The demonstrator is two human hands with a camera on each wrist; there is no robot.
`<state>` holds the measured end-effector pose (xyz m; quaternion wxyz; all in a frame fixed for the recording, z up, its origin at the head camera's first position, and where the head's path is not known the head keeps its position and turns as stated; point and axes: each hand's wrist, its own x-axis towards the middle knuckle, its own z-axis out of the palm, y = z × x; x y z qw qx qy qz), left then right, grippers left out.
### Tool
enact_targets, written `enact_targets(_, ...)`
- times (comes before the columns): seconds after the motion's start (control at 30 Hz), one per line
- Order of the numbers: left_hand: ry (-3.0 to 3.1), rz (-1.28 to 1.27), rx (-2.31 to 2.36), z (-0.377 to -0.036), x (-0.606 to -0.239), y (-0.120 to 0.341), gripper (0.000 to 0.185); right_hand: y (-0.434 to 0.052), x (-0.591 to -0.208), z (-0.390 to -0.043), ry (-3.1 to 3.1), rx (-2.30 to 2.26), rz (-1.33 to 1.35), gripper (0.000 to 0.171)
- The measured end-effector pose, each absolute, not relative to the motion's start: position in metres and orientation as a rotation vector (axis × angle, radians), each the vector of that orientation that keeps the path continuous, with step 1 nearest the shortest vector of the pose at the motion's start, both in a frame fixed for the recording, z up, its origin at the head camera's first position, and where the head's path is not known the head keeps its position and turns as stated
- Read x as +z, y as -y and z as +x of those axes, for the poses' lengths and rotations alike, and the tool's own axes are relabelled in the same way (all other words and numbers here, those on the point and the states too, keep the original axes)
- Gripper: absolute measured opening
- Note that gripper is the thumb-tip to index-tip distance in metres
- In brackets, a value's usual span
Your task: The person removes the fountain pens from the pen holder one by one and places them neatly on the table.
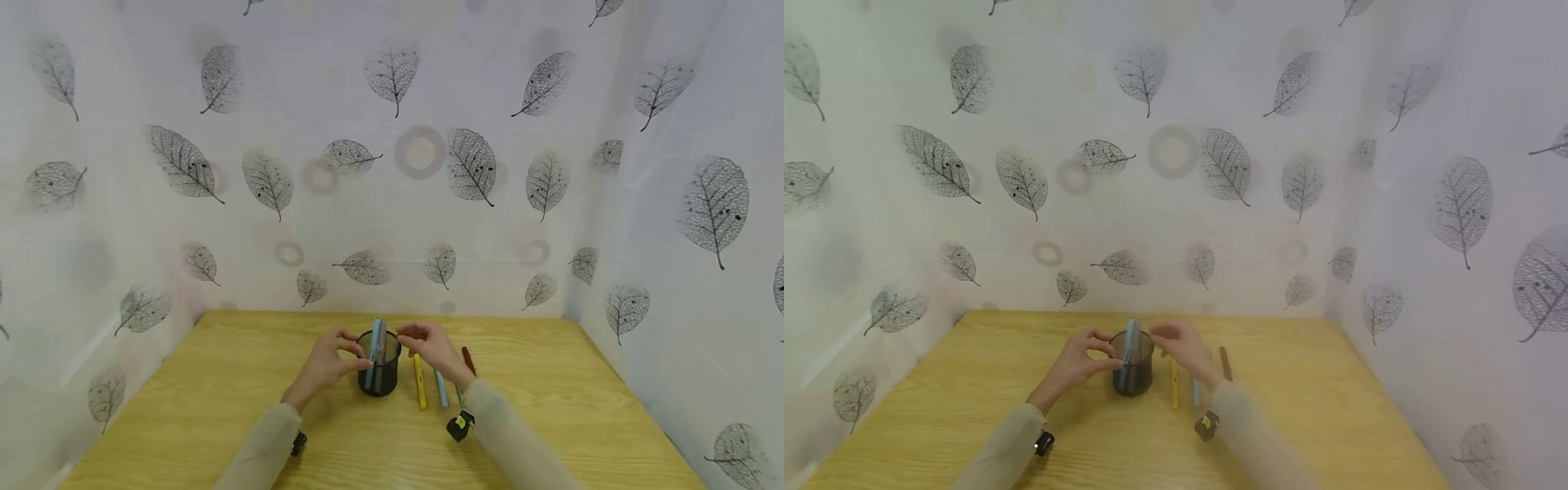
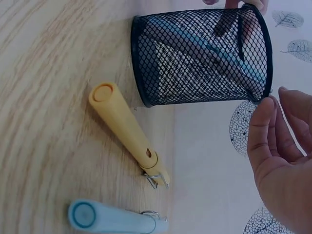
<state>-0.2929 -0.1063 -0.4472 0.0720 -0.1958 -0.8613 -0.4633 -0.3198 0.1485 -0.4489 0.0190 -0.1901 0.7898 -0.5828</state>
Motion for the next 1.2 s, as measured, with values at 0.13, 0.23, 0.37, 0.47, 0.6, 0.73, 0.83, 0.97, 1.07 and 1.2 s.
enact_targets(0.13, 2.585, -0.587, -1.397, -0.292, -0.447, 0.106, 0.014, -0.144, -0.447, -0.319, -2.505, -1.775, -0.586, 0.028)
enact_targets(0.23, 2.578, -0.592, -1.405, -0.293, -0.448, 0.107, 0.014, -0.139, -0.444, -0.319, -2.556, -1.742, -0.572, 0.027)
enact_targets(0.37, 2.572, -0.597, -1.403, -0.293, -0.448, 0.107, 0.014, -0.131, -0.444, -0.321, -2.613, -1.706, -0.586, 0.026)
enact_targets(0.47, 2.575, -0.602, -1.386, -0.293, -0.449, 0.107, 0.014, -0.124, -0.444, -0.324, -2.663, -1.680, -0.601, 0.028)
enact_targets(0.6, 2.581, -0.598, -1.380, -0.293, -0.450, 0.109, 0.014, -0.117, -0.443, -0.325, -2.714, -1.648, -0.599, 0.035)
enact_targets(0.73, 2.572, -0.603, -1.373, -0.293, -0.450, 0.109, 0.013, -0.114, -0.438, -0.324, -2.751, -1.592, -0.597, 0.038)
enact_targets(0.83, 2.562, -0.626, -1.355, -0.293, -0.448, 0.109, 0.013, -0.113, -0.436, -0.325, -2.801, -1.517, -0.633, 0.038)
enact_targets(0.97, 2.558, -0.643, -1.355, -0.293, -0.448, 0.109, 0.013, -0.113, -0.436, -0.326, -2.851, -1.443, -0.681, 0.034)
enact_targets(1.07, 2.558, -0.638, -1.371, -0.293, -0.448, 0.108, 0.013, -0.112, -0.435, -0.324, -2.852, -1.452, -0.687, 0.029)
enact_targets(1.2, 2.544, -0.643, -1.380, -0.292, -0.448, 0.108, 0.013, -0.112, -0.433, -0.323, -2.833, -1.486, -0.679, 0.024)
